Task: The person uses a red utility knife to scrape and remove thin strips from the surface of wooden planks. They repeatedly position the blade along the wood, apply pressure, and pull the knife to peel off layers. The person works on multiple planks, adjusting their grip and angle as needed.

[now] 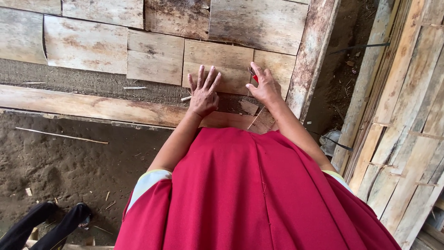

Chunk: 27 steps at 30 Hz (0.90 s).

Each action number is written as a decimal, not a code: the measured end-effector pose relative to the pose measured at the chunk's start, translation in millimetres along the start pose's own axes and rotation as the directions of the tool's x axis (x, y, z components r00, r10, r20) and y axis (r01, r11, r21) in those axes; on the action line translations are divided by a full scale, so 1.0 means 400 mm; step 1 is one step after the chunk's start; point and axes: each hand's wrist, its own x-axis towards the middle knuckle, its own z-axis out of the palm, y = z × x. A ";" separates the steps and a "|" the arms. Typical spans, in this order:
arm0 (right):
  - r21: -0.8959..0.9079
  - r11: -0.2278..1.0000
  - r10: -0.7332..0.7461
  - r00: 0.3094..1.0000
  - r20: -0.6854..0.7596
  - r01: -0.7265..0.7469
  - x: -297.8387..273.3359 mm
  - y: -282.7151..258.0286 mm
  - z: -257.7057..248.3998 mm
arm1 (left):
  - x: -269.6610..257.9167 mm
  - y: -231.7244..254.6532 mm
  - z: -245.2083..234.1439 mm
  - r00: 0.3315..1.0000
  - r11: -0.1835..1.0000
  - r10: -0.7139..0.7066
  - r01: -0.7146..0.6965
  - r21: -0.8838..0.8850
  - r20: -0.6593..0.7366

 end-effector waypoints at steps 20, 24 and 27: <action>-0.005 1.000 0.012 1.000 0.004 -0.012 -0.033 -0.053 -0.058 | -0.004 -0.010 0.008 0.999 0.999 0.007 -0.006 0.032 -0.039; 0.008 1.000 0.016 1.000 0.010 -0.016 -0.014 -0.025 -0.025 | -0.002 -0.014 0.013 0.999 1.000 0.002 -0.001 0.023 -0.055; -0.005 1.000 0.024 1.000 0.012 -0.024 -0.025 -0.042 -0.043 | -0.001 -0.009 0.009 0.998 1.000 -0.009 0.009 0.004 -0.061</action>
